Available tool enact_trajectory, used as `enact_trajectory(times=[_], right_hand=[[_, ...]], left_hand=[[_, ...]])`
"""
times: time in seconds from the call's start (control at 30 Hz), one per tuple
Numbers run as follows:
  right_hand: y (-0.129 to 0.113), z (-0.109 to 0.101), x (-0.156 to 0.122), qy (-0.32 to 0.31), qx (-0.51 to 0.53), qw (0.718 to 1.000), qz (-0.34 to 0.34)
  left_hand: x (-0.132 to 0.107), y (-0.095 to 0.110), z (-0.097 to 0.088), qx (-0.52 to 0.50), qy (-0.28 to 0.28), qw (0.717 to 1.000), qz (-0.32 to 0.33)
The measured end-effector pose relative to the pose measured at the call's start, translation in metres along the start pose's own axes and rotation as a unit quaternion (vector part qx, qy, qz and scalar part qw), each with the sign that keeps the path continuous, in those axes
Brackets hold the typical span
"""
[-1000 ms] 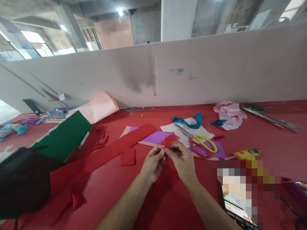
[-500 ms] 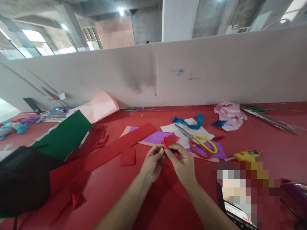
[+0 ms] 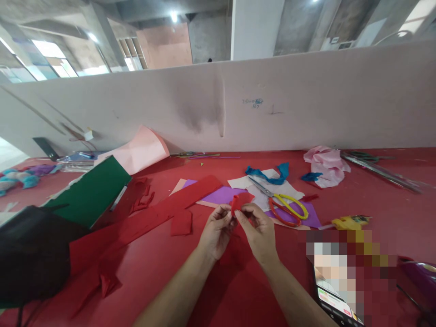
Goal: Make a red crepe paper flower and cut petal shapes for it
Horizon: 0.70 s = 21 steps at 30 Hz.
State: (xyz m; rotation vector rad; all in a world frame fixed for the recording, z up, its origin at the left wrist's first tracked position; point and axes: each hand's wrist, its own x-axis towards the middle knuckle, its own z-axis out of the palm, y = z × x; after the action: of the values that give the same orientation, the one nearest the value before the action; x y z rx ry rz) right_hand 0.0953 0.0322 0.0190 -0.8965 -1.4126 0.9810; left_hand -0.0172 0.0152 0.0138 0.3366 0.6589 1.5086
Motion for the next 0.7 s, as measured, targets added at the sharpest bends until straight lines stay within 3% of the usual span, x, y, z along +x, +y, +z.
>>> enact_trajectory(times=[0.4,0.7], right_hand=[[0.0003,0.0011,0.0012,-0.034,0.131,0.988,0.077],[0.0025,0.0012,0.0029,-0.033,0.172,0.980,0.095]], left_hand=[[-0.0023,0.0015,0.0005,-0.011,-0.031,0.999,-0.025],[-0.0022,0.0018,0.0003,0.012,-0.038,0.999,-0.034]])
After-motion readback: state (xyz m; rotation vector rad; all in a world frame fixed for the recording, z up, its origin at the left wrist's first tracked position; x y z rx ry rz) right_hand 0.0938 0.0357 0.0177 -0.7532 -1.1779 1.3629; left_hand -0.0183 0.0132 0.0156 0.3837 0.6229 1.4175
